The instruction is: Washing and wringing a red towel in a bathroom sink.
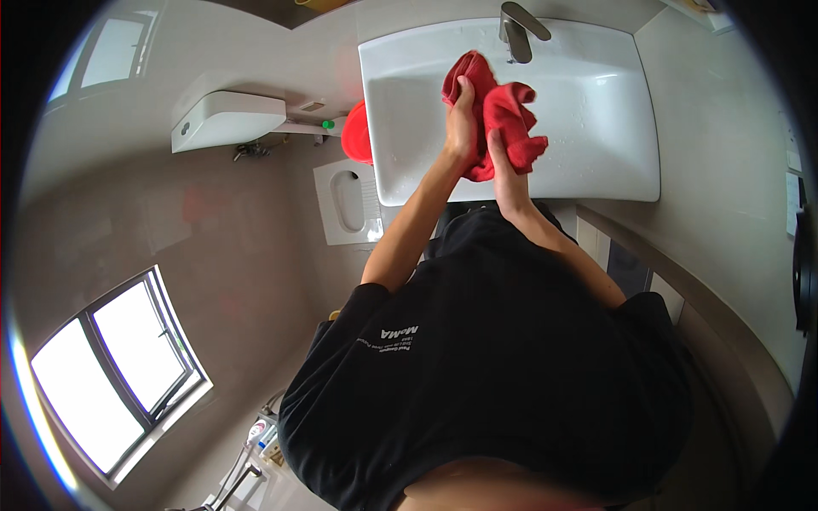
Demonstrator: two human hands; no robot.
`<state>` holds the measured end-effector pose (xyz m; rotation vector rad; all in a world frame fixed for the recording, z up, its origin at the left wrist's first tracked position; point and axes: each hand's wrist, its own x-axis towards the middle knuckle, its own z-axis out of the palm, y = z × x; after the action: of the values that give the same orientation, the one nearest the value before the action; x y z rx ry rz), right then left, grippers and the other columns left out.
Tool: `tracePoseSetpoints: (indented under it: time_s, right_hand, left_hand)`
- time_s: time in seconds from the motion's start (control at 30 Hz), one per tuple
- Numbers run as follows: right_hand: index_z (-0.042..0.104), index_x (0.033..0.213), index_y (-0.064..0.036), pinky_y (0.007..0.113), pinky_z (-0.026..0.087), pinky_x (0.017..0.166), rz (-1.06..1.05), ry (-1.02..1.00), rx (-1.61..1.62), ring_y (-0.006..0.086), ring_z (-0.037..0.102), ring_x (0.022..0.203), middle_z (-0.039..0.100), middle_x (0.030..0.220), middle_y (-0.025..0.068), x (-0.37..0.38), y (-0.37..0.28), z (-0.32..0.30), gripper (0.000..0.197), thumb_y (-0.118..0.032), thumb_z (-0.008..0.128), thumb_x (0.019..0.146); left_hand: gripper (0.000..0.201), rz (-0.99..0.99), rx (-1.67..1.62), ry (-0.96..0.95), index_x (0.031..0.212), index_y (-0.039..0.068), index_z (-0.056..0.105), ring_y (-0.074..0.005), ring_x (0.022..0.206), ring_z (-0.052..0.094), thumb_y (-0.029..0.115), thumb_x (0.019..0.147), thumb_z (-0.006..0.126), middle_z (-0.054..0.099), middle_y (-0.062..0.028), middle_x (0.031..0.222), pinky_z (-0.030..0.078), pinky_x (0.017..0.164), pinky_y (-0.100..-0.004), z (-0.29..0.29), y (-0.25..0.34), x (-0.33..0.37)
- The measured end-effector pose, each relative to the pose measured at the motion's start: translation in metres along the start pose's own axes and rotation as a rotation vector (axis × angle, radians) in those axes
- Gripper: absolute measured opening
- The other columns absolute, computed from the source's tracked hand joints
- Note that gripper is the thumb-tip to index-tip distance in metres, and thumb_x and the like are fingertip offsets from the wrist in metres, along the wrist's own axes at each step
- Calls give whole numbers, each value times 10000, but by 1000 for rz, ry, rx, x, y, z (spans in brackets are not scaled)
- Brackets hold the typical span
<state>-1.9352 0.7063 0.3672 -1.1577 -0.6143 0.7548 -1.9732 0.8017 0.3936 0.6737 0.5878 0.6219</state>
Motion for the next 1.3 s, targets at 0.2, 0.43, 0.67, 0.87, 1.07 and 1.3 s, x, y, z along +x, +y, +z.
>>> tracePoseSetpoints:
  time_s: [0.2, 0.43, 0.67, 0.87, 1.07, 1.3]
  right_hand:
    - [562, 1182, -91, 283, 525, 734, 499, -120, 371, 142, 635, 834, 638, 1014, 45, 81, 3, -58, 471, -500, 437, 986]
    - [358, 1418, -75, 423, 347, 1098, 446, 110, 756, 240, 462, 1278, 461, 1409, 88, 29, -12, -31, 534, -436, 328, 1027]
    - [455, 1341, -57, 492, 361, 1083, 443, 342, 981, 306, 479, 1257, 506, 1361, 130, 68, 66, -121, 507, -390, 234, 1030]
    - [503, 1296, -32, 479, 377, 1068, 376, 496, 1037, 308, 502, 1234, 554, 1307, 134, 107, 93, -131, 472, -344, 311, 999]
    - [526, 1288, -41, 469, 344, 1092, 374, 340, 1320, 300, 491, 1248, 572, 1289, 130, 115, 149, -112, 467, -338, 340, 978]
    - [425, 1379, -94, 535, 277, 1105, 355, 203, 1288, 303, 391, 1319, 467, 1398, 103, 134, 159, -108, 515, -409, 254, 1010]
  left_hand:
    - [461, 200, 359, 117, 1198, 34, 530, -132, 1029, 522, 444, 1004, 447, 599, -60, 1038, 432, 916, -314, 30, -56, -21]
    - [568, 24, -417, 72, 1291, 8, 491, -317, 1206, 524, 480, 998, 373, 547, -159, 1301, 403, 1058, -454, -22, -3, 21]
    - [486, 135, -658, 94, 1315, 52, 476, -345, 1256, 465, 403, 1023, 306, 502, -144, 1355, 357, 1079, -521, -78, -38, 42]
    - [470, -58, -697, 217, 1350, 42, 439, -341, 1276, 462, 336, 1016, 287, 487, -164, 1378, 358, 1084, -518, -103, -92, 76]
    - [496, -129, -892, 62, 1381, 46, 415, -339, 1284, 454, 356, 1019, 280, 479, -157, 1391, 335, 1103, -505, -82, -116, 110]
    - [561, -45, -26, 222, 1348, 73, 445, -294, 1242, 491, 490, 981, 372, 515, -99, 1354, 369, 1056, -477, -109, -75, 117]
